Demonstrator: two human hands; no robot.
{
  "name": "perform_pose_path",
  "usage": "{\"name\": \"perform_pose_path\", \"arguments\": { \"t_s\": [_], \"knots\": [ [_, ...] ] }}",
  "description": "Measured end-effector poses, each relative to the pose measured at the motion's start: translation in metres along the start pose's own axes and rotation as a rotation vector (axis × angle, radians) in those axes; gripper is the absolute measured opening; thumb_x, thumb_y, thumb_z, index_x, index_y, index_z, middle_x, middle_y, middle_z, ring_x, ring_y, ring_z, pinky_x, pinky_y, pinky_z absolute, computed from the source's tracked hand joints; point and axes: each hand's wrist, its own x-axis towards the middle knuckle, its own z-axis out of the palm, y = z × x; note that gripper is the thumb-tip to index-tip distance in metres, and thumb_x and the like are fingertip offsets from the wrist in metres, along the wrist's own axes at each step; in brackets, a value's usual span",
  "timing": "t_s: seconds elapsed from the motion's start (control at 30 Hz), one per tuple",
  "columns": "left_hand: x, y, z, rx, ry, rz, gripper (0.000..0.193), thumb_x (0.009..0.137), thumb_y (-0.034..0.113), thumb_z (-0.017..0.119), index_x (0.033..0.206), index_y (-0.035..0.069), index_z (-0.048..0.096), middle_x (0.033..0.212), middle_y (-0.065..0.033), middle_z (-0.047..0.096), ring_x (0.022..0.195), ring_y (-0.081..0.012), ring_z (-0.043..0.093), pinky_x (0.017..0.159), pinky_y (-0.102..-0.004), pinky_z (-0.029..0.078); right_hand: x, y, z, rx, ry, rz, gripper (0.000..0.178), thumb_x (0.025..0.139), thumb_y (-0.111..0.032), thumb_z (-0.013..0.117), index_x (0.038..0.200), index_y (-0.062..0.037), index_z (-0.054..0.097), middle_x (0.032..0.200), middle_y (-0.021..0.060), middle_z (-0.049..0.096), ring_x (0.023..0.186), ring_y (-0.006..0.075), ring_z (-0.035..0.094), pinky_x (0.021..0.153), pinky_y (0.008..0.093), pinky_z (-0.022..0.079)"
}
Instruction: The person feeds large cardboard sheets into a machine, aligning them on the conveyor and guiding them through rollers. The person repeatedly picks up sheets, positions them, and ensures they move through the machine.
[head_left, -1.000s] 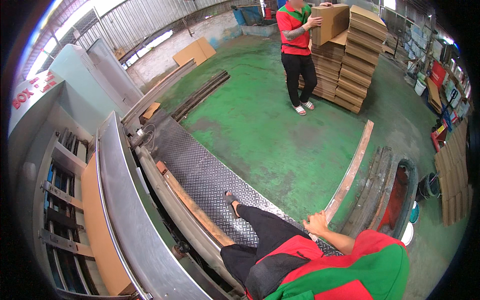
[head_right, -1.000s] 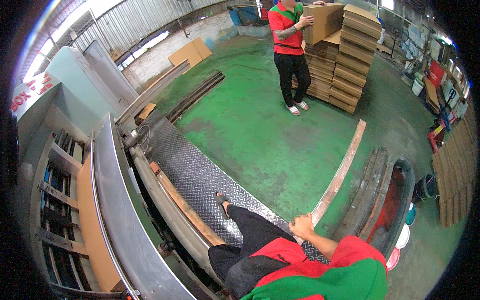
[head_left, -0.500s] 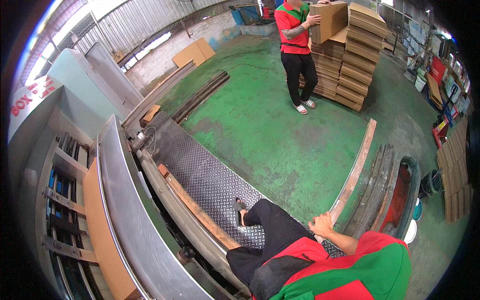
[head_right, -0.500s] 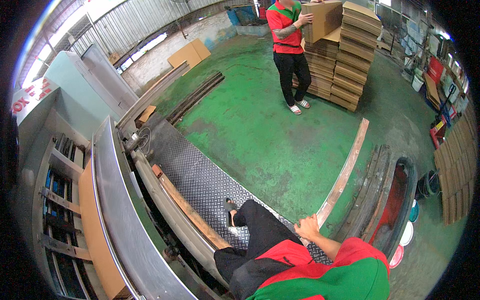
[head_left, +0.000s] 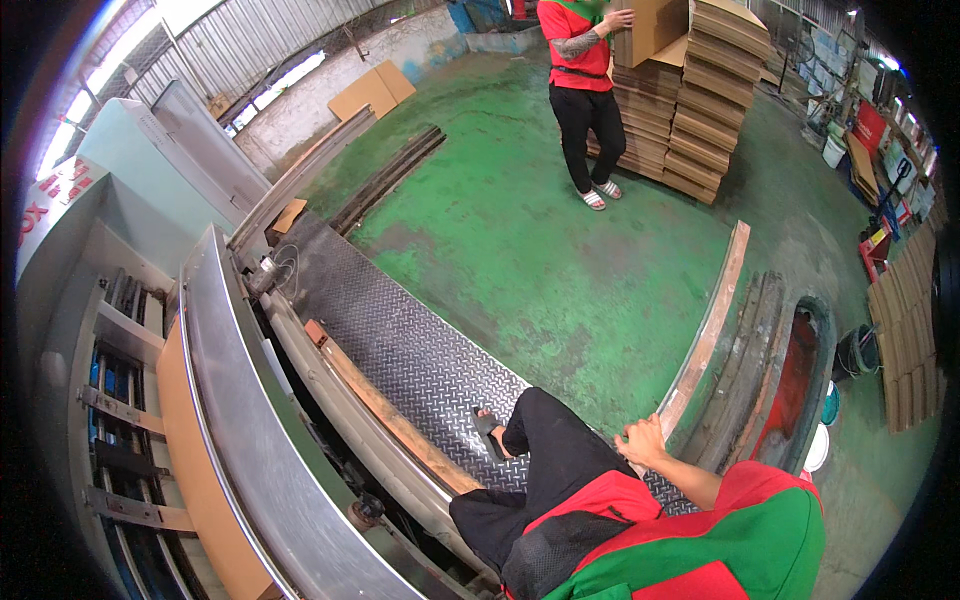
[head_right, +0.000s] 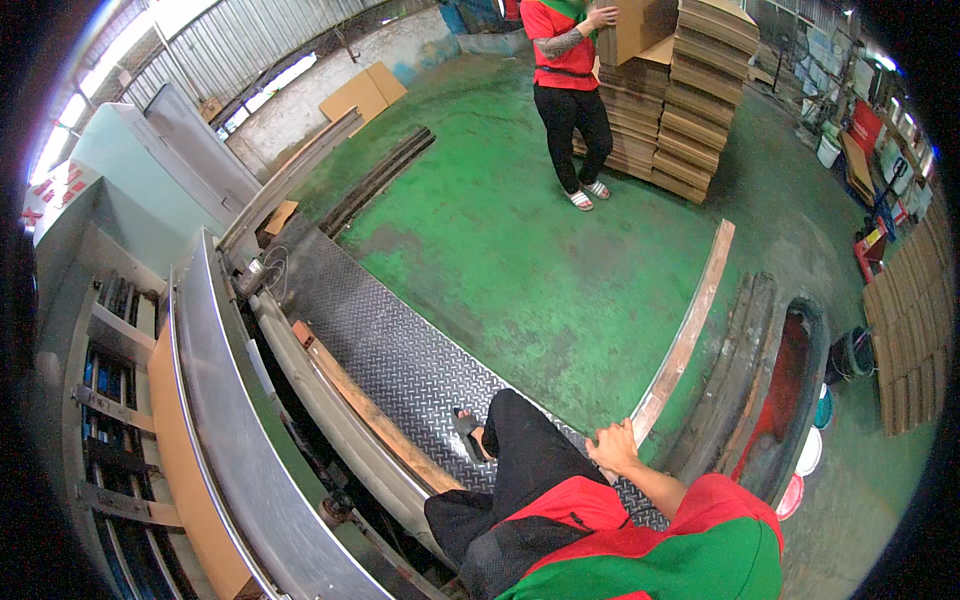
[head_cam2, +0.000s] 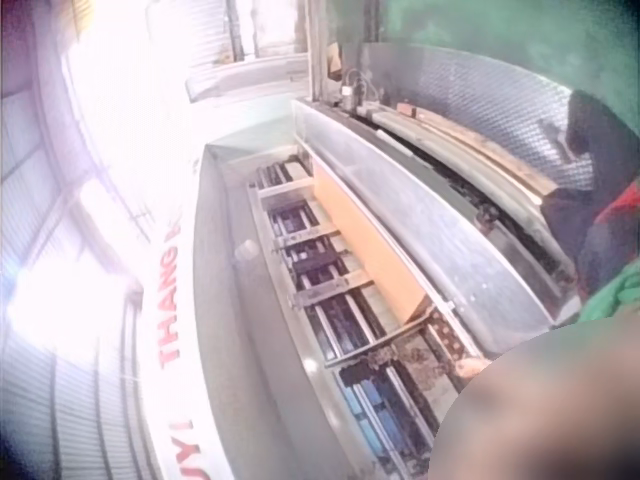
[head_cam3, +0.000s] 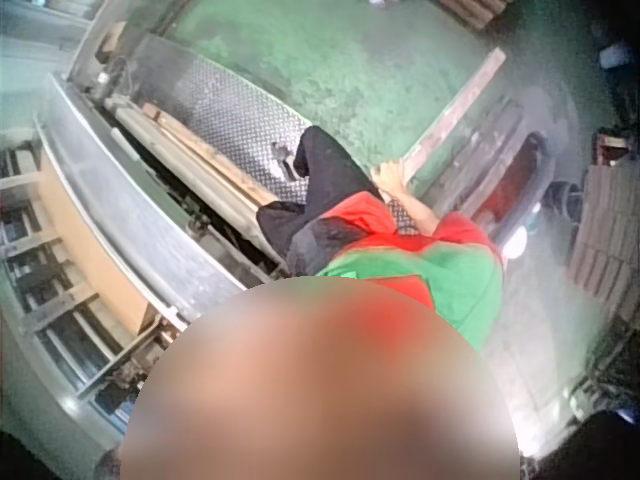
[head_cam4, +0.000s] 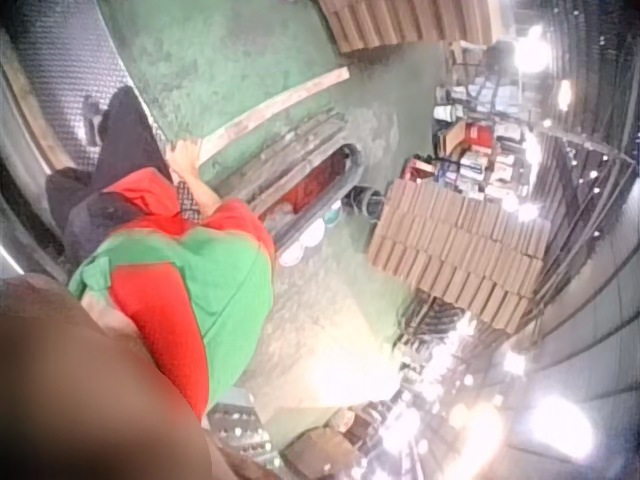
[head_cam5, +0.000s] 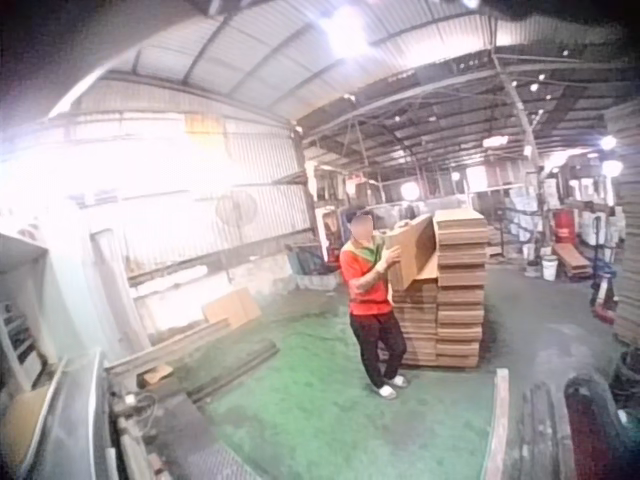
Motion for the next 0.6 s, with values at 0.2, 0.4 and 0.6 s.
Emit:
{"name": "perform_pose_path", "arguments": {
  "t_s": [0.2,0.4,0.6],
  "knots": [
    [-0.006,0.008,-0.001,0.022,0.109,-0.113,0.028,0.079,0.026,0.062,0.078,-0.001,0.072,0.071,-0.0201,0.068,0.064,-0.0374,0.065,0.056,-0.0502,0.049,0.001,0.001,0.000,0.012,-0.035,0.014,0.041,0.082,-0.043,0.058,0.075,-0.0053,0.073,0.068,0.0180,0.066,0.076,0.0299,0.065,0.086,0.0440,0.036],
    [-0.023,0.042,-0.030,-0.020,0.088,-0.048,0.032,0.082,0.028,0.062,0.083,-0.003,0.070,0.076,-0.0221,0.068,0.066,-0.0395,0.065,0.060,-0.0510,0.050,0.002,-0.001,0.000,-0.009,-0.050,0.024,0.040,0.081,-0.043,0.059,0.075,-0.0069,0.075,0.068,0.0184,0.067,0.074,0.0307,0.065,0.088,0.0444,0.037],
    [-0.016,0.030,-0.024,0.038,-0.014,-0.077,0.042,0.087,0.037,0.061,0.099,-0.002,0.068,0.086,-0.0253,0.069,0.075,-0.0423,0.067,0.067,-0.0528,0.052,0.002,0.001,0.004,-0.025,-0.023,0.012,0.039,0.081,-0.044,0.060,0.075,-0.0079,0.075,0.068,0.0186,0.067,0.072,0.0310,0.065,0.088,0.0440,0.037]
  ]
}}
